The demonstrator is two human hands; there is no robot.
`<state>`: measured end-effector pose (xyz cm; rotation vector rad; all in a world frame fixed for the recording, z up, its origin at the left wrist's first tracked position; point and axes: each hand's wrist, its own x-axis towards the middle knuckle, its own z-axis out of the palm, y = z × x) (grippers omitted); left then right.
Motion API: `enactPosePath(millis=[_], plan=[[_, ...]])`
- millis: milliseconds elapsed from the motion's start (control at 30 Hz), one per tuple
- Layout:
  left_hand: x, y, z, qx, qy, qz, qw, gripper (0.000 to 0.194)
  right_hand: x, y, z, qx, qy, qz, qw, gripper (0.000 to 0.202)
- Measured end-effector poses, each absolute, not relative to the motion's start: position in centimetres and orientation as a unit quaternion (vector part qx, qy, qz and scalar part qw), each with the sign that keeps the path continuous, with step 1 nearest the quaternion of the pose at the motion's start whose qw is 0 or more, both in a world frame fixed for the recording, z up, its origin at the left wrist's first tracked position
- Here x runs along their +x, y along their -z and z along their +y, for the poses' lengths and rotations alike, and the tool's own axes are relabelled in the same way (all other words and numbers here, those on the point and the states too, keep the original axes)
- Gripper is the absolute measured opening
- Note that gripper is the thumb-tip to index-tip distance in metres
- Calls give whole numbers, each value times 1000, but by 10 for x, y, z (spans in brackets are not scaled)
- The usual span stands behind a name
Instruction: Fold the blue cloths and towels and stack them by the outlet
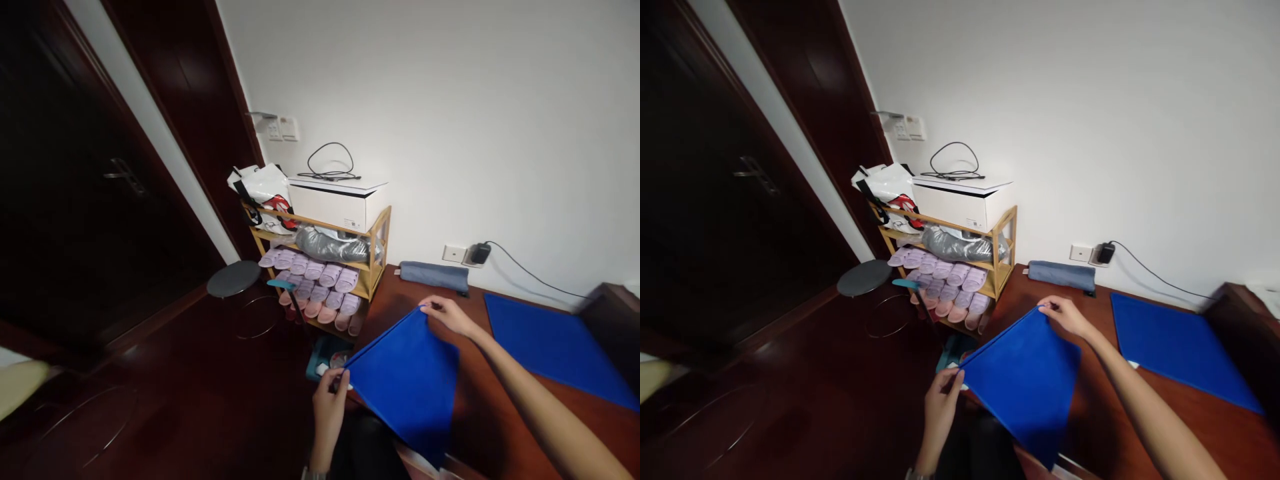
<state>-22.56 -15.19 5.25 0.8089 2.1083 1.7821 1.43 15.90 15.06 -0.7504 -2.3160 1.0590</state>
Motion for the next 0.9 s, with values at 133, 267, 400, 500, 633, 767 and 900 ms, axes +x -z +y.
enactPosePath(millis=[133, 267, 400, 500, 633, 767, 900], plan=[[-215, -129, -136, 378, -630, 668, 116, 39, 100, -216, 125, -315, -381, -813, 307, 52], [-205, -198, -120, 454, -640, 601, 152, 31, 160, -261, 91, -352, -347, -778, 387, 51], [-196, -247, -106, 463, -670, 551, 183, 29, 192, -284, 63, -376, -322, -742, 452, 55], [-190, -271, -96, 459, -682, 527, 216, 29, 205, -291, 45, -386, -314, -718, 486, 55], [-182, -286, -82, 449, -707, 501, 218, 30, 216, -292, 20, -394, -328, -700, 498, 52], [-172, -287, -77, 437, -722, 474, 250, 32, 227, -288, -3, -404, -345, -684, 499, 47], [-165, -285, -93, 443, -711, 452, 307, 29, 241, -284, -22, -413, -327, -681, 508, 43]])
